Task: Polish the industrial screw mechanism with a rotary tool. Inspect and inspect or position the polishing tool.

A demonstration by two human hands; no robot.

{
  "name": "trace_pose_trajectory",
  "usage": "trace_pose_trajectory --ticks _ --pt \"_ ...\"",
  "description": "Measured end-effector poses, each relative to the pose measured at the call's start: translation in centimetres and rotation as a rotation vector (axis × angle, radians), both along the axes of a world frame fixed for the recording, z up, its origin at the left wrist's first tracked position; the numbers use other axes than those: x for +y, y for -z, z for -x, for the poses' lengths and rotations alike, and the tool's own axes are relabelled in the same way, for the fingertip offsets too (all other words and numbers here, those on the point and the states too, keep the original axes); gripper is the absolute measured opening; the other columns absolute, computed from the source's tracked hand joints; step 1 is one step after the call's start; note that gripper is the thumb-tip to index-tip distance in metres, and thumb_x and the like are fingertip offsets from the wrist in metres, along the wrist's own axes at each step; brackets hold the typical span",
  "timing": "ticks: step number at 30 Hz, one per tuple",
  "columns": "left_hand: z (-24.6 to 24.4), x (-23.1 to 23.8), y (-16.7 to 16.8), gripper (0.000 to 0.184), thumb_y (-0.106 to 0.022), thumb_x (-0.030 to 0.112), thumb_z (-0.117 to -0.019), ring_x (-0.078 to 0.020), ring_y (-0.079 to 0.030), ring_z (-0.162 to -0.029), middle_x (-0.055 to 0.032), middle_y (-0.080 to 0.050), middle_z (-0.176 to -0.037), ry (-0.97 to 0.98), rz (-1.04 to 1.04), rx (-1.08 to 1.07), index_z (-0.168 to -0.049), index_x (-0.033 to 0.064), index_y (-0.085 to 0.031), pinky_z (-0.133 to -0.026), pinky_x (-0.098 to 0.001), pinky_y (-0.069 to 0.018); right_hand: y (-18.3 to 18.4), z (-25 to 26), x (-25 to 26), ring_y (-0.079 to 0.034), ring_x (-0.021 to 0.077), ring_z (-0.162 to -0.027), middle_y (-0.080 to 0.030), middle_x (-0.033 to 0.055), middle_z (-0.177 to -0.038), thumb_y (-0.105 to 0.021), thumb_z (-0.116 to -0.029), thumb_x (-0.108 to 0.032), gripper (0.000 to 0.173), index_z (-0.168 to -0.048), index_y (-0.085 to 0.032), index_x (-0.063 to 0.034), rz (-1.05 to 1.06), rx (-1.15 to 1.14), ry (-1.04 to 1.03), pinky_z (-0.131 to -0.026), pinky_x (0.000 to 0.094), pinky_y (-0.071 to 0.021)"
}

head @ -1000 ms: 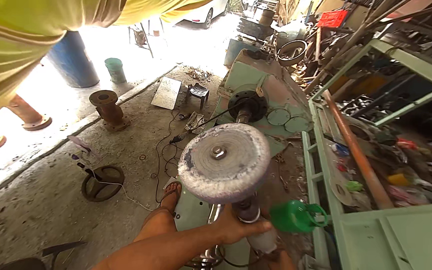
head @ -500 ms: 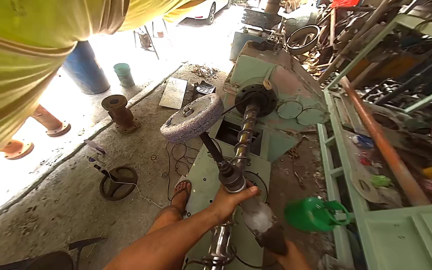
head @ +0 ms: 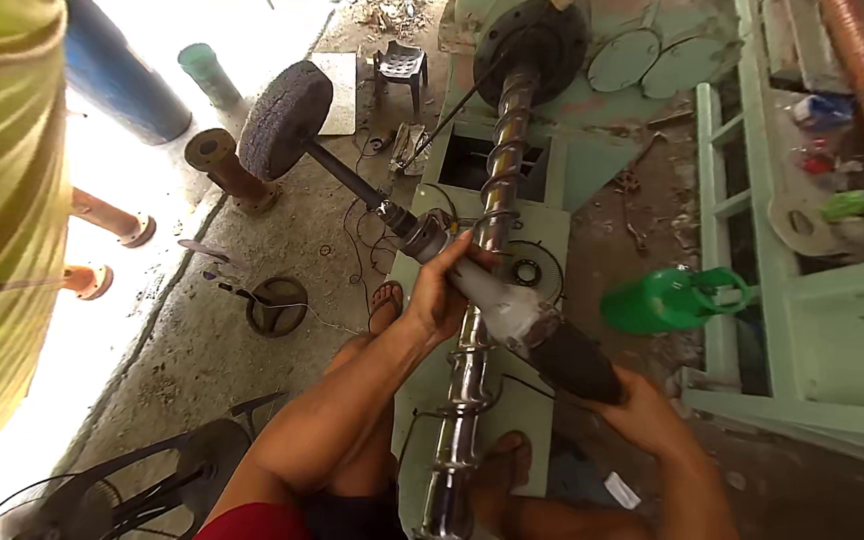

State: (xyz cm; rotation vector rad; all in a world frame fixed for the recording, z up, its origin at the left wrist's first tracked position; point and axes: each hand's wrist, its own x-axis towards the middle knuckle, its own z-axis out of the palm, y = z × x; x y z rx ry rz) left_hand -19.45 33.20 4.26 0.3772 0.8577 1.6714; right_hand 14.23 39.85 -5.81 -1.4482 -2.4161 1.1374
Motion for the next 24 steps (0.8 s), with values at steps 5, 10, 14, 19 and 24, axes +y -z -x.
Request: trace_pose_trajectory --ticks 5,10,14,19,24 --pt "1.0 -0.1 -0.2 0.032 -0.054 0.043 -0.1034 -0.0191 -0.069 -0.091 -0.0049 -0.069 -0.089 -0.087 0.011 -0.071 -0.094 0.0139 -0.065 -0.091 -0.0402 -0.0559 -0.7 0.8 0.1 -0.072 0.0247 -0.101 -0.075 0.0106 -0.105 -0.084 -0.0727 -0.029 0.051 -0.117 -0.071 -0.0087 -0.022 0.048 -0.015 -0.093 0.0551 -0.057" --pt "1.5 -0.5 -0.7 0.033 -0.055 0.042 -0.104 -0.0213 -0.069 -0.09 -0.0066 -0.069 -0.088 -0.131 -0.041 -0.068 -0.092 0.0127 -0.065 -0.091 -0.0423 -0.0562 -2.2 1.9 -0.1 -0.072 0.0261 -0.099 -0.075 0.011 -0.103 -0.084 -0.0762 -0.025 0.044 -0.115 -0.071 -0.0091 -0.023 0.019 -0.007 -0.091 0.0568 -0.0565" --pt "1.0 -1.6 -1.7 0.031 -0.058 0.038 -0.1036 -0.0218 -0.07 -0.085 -0.0074 -0.068 -0.084 -0.217 -0.039 -0.085 -0.09 0.0112 -0.064 -0.088 -0.0422 -0.0578 -3.2 2.2 -0.2 -0.071 0.0292 -0.105 -0.074 0.0131 -0.109 -0.084 -0.0773 -0.021 0.045 -0.119 -0.072 -0.0084 -0.105 0.089 -0.005 -0.096 0.0588 -0.0548" --pt "-0.6 -6.2 -4.1 0.029 -0.048 0.025 -0.1072 -0.0297 -0.068 -0.112 -0.0182 -0.072 -0.11 -0.172 -0.21 0.133 -0.107 0.0025 -0.066 -0.106 -0.0474 -0.0507 -3.8 2.1 -0.8 -0.066 0.0346 -0.116 -0.072 0.0144 -0.12 -0.081 -0.0779 -0.015 0.047 -0.123 -0.072 -0.0054 -0.32 0.233 -0.001 -0.103 0.0616 -0.0485" --pt "-3.0 -14.1 -6.4 0.04 -0.066 0.045 -0.0981 -0.032 -0.061 -0.127 -0.0199 -0.068 -0.128 -0.129 -0.231 0.34 -0.112 0.0077 -0.068 -0.11 -0.0488 -0.0478 -4.2 2.3 -2.2 -0.066 0.0343 -0.114 -0.072 0.0143 -0.118 -0.073 -0.079 -0.017 0.045 -0.122 -0.072 -0.0045 -0.505 0.383 -0.091 -0.103 0.0597 -0.0471"
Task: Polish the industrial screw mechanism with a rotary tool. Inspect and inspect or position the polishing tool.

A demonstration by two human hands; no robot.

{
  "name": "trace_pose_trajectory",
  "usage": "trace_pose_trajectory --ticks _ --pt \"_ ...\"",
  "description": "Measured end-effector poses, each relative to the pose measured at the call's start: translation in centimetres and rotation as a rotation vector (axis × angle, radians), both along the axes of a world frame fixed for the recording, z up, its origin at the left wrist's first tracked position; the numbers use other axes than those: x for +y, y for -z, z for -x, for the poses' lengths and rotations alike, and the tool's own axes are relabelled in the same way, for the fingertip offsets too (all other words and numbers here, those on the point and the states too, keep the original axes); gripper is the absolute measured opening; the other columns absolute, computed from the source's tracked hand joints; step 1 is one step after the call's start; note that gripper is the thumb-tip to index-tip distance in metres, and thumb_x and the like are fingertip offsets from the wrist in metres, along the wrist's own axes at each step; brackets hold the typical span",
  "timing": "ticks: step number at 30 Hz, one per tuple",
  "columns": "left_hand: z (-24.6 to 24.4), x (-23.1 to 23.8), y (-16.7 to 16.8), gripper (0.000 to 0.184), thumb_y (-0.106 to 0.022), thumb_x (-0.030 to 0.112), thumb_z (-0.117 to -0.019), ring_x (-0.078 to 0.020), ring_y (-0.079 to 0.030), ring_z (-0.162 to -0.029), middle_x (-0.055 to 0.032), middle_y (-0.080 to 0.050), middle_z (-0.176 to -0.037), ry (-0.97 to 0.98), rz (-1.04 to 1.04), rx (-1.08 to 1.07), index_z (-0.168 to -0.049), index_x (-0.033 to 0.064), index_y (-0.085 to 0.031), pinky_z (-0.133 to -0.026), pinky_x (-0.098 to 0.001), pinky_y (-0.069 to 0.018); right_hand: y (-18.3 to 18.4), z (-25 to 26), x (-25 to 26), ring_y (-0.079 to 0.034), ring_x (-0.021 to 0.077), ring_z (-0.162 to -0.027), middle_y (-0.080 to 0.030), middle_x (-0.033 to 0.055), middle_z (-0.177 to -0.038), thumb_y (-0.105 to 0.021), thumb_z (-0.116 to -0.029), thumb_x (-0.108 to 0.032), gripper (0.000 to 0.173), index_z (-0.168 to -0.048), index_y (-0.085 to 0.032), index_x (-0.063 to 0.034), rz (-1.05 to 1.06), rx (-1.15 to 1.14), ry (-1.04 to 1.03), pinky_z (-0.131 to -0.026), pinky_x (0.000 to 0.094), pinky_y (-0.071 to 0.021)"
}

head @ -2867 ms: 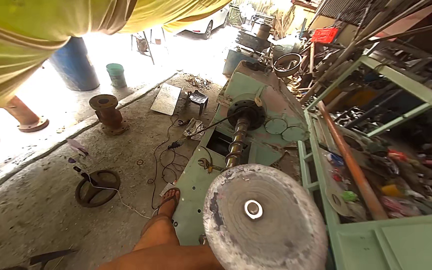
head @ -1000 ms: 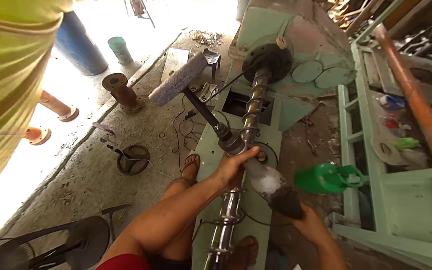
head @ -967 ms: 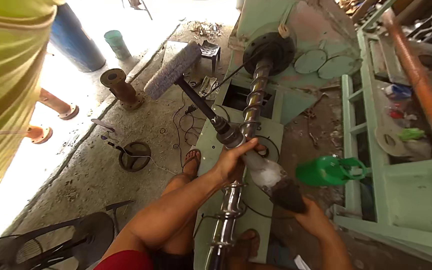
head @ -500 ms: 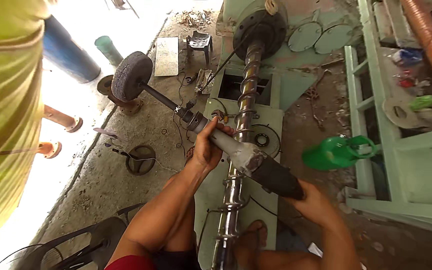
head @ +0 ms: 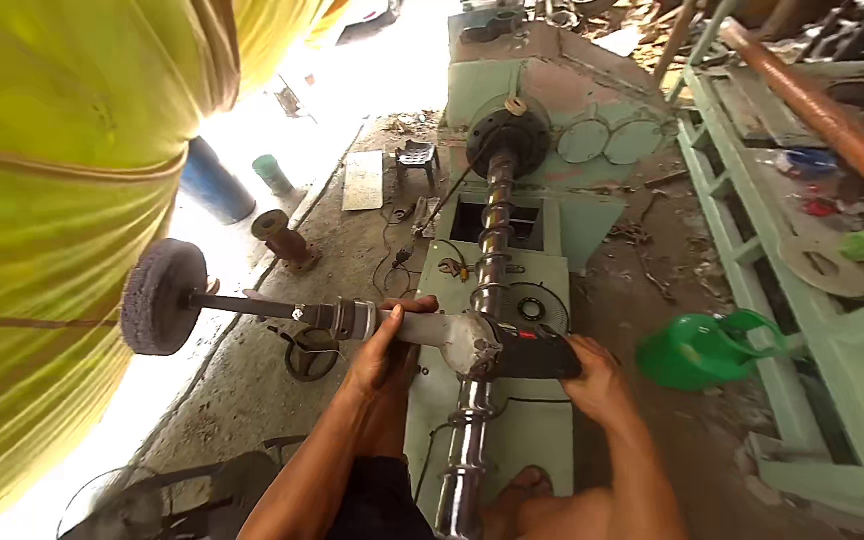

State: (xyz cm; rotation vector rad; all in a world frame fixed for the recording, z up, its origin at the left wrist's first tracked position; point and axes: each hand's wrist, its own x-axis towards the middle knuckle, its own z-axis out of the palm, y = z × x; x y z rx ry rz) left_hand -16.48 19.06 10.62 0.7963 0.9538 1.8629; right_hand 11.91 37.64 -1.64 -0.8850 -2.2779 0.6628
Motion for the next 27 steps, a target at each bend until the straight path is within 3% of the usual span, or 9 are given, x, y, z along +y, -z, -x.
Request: trace_pose_trajectory --ticks 6,10,15,21,27 --pt "-1.3 -9.3 -0.4 0.047 -0.052 0.043 -0.1056 -0.0316 -0.062 -0.125 -0.0191 -0.066 -0.132 -0.14 0.166 0.017 -0.127 0.0015 -0.061 -0.106 -0.05 -0.0515 -0.7 1.5 -2.6 -0.066 0.042 -0.111 -0.071 0.0195 -0.117 -0.068 -0.0796 -0.021 0.049 -0.125 -0.071 -0.0023 -0.091 -0.032 -0.205 -0.098 0.0664 -0.0457" --pt "-2.5 -13.7 0.1 0.045 -0.041 0.037 -0.1096 -0.0284 -0.063 -0.122 -0.0169 -0.066 -0.131 -0.231 0.284 0.0 -0.131 0.0016 -0.059 -0.103 -0.0481 -0.0533 -0.3 2.2 -4.2 -0.065 0.0411 -0.115 -0.071 0.0186 -0.12 -0.07 -0.0794 -0.022 0.049 -0.125 -0.071 -0.0034 -0.044 -0.095 -0.345 -0.1 0.0668 -0.0459" --pt "-4.1 -17.6 0.9 0.046 -0.037 0.037 -0.111 -0.0273 -0.065 -0.118 -0.0159 -0.067 -0.128 -0.3 0.366 -0.026 -0.134 0.0035 -0.059 -0.101 -0.0461 -0.0548 -1.0 2.6 -5.9 -0.066 0.0391 -0.117 -0.071 0.0177 -0.122 -0.077 -0.0792 -0.019 0.048 -0.125 -0.071 -0.0042 0.028 -0.187 -0.474 -0.101 0.0641 -0.049" --pt "-6.5 -19.7 1.8 0.051 -0.035 0.045 -0.1109 -0.03 -0.064 -0.12 -0.0159 -0.066 -0.131 -0.356 0.478 -0.08 -0.139 0.008 -0.058 -0.103 -0.0487 -0.0535 -0.6 2.3 -6.5 -0.065 0.034 -0.12 -0.071 0.0136 -0.123 -0.076 -0.0845 -0.025 0.043 -0.124 -0.071 -0.0088 0.113 -0.305 -0.521 -0.104 0.0618 -0.0486" --pt "-6.2 -17.6 2.8 0.051 -0.031 0.04 -0.1112 -0.0332 -0.065 -0.119 -0.0203 -0.064 -0.133 -0.318 0.457 -0.138 -0.14 0.0045 -0.054 -0.102 -0.0506 -0.0547 -0.9 0.8 -5.9 -0.064 0.0317 -0.122 -0.071 0.011 -0.126 -0.074 -0.0852 -0.023 0.047 -0.131 -0.069 -0.0129 0.157 -0.347 -0.454 -0.107 0.06 -0.0461"
